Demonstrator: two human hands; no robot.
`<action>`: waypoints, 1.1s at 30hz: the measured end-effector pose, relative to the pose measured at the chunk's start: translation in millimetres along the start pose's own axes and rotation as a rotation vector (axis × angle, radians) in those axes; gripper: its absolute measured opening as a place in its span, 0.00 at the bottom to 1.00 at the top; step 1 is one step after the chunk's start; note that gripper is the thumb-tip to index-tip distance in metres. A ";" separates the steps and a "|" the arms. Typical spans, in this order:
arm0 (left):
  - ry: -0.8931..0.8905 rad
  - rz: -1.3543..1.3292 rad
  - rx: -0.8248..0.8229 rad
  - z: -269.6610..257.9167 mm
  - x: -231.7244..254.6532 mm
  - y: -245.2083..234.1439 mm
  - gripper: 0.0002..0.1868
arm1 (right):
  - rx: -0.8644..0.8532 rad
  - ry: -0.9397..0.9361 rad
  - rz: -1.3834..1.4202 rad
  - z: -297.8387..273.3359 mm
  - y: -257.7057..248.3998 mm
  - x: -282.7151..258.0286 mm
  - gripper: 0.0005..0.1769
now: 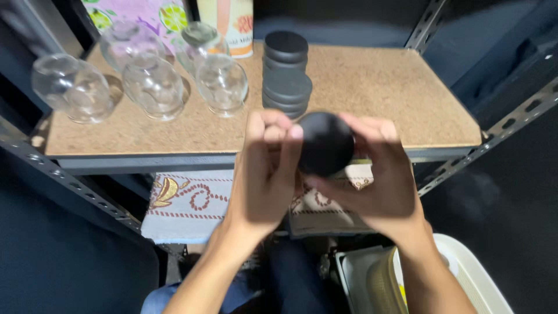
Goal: The person organizes various items from a white basket onto a metal shelf. They place a box of Earl Grey tea, a bottle of Gold Milk, several glass jars, and a stack of black coasters onto the shelf. Finally, they place a roll of paper towels on the shelf.
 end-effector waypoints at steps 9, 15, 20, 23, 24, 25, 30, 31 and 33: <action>0.171 0.435 0.088 53.6 -13.5 -19.4 0.25 | -0.050 0.462 -0.098 87.3 42.2 81.9 0.52; 0.211 0.565 0.053 42.3 -14.1 -4.4 0.35 | -0.065 0.519 -0.029 102.0 73.3 115.0 0.54; 0.144 0.542 0.058 57.0 -32.9 -9.2 0.40 | -0.070 0.485 -0.055 97.6 88.7 134.3 0.56; 0.123 0.516 0.048 53.7 -29.9 -12.2 0.42 | -0.025 0.448 -0.008 89.8 92.4 143.2 0.54; 0.131 0.495 0.041 52.4 -25.2 -11.8 0.43 | 0.016 0.434 0.031 88.8 90.7 145.8 0.54; 0.127 0.494 0.042 51.7 -24.8 -13.2 0.43 | 0.012 0.436 0.031 86.9 93.2 140.9 0.54; 0.073 0.520 0.052 50.9 -26.6 -11.2 0.45 | -0.023 0.498 0.348 85.0 112.3 129.2 0.68; 0.078 0.519 0.054 50.0 -25.2 -11.2 0.45 | -0.021 0.493 0.348 85.2 107.5 121.6 0.68; 0.063 0.506 0.034 48.6 -23.1 -11.3 0.47 | -0.066 0.510 0.326 85.6 103.0 106.0 0.66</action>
Point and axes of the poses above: each hand's wrist, its own z-axis towards the middle knuckle, its own y-axis out of the palm, x = y × z, the point moved 10 cm from there along z, towards the middle knuckle, and after that the axes turned 10 degrees about x, right-handed, at the moved point
